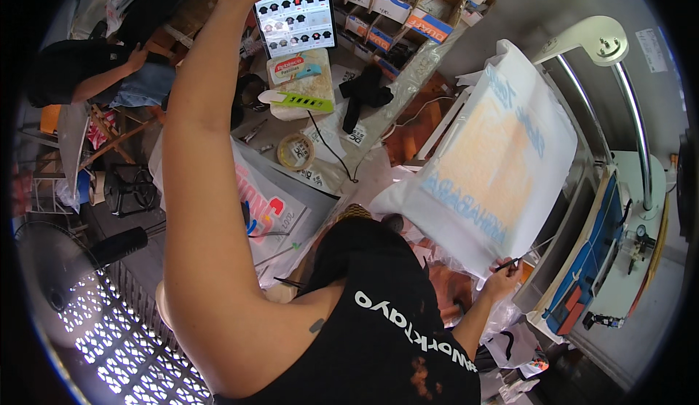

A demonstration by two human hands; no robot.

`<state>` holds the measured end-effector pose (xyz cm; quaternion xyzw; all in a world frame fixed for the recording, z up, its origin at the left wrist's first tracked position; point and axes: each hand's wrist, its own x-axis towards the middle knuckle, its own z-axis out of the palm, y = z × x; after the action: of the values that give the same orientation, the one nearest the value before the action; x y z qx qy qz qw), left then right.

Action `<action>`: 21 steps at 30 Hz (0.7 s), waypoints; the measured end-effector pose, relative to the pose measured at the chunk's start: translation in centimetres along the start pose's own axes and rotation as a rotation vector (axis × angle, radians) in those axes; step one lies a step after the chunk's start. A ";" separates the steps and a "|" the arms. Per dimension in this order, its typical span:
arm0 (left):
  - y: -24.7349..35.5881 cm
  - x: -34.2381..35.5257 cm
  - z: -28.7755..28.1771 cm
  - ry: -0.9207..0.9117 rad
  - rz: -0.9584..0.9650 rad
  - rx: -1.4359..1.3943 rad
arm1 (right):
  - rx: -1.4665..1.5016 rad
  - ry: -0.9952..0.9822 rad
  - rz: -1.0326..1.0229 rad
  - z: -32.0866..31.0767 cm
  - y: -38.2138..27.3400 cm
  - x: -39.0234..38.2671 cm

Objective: The person cuts a printed transfer sheet with scissors, aligns it onto a white t-shirt, and then positions a gray t-shirt on a heat press machine.

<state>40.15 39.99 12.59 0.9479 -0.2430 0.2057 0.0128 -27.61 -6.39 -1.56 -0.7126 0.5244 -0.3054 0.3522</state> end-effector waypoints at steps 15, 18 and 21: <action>1.4 -5.5 2.8 0.229 0.237 -0.072 | 0.039 0.031 0.019 -0.2 0.5 -0.2; 3.7 -8.2 4.0 0.130 0.348 -0.161 | 0.080 0.032 0.035 0.3 0.2 0.0; 4.8 -10.9 4.0 0.073 0.388 -0.188 | 0.158 0.039 0.115 1.1 -0.7 0.0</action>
<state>30.78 40.22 4.22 0.8698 -0.4385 0.2150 0.0700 -26.38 -6.05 -1.60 -0.6452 0.5455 -0.3388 0.4139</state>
